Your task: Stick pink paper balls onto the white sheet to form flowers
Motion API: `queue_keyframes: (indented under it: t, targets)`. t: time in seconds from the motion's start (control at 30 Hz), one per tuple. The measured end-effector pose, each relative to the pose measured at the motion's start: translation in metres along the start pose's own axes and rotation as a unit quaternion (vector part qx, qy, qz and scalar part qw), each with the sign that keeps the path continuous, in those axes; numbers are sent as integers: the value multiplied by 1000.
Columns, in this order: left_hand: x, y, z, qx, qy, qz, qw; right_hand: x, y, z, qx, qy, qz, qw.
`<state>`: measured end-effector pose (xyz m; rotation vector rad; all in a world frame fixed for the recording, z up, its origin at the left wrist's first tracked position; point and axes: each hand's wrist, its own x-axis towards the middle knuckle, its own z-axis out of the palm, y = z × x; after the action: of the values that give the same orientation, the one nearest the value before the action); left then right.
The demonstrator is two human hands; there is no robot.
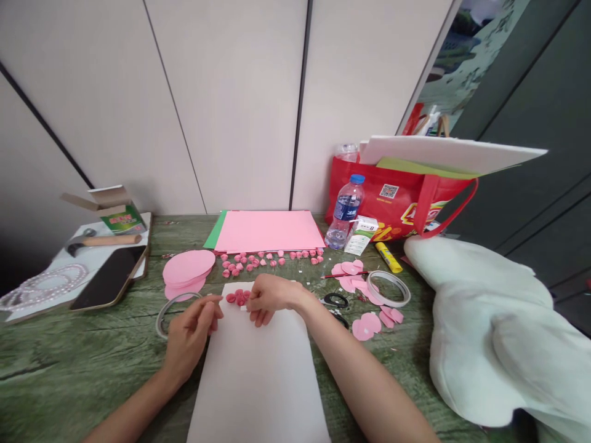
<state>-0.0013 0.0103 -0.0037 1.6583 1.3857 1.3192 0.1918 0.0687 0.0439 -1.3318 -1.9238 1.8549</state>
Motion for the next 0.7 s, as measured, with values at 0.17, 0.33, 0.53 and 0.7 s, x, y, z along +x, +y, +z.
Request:
queue_keyframes:
  t: [0.17,0.33,0.53,0.7]
  targets:
    - [-3,-3,0,101,-52,85,990,10,0,16,-11,22,55,998]
    - [-5,-2,0,133,-64,118,982,10,-4,24,-34,50,67,996]
    - [-5,-1,1,173,-80,130,973,11,-5,24,-45,62,65,995]
    - [-5,-2,1,189,-85,151,967,14,-3,24,-59,64,64,994]
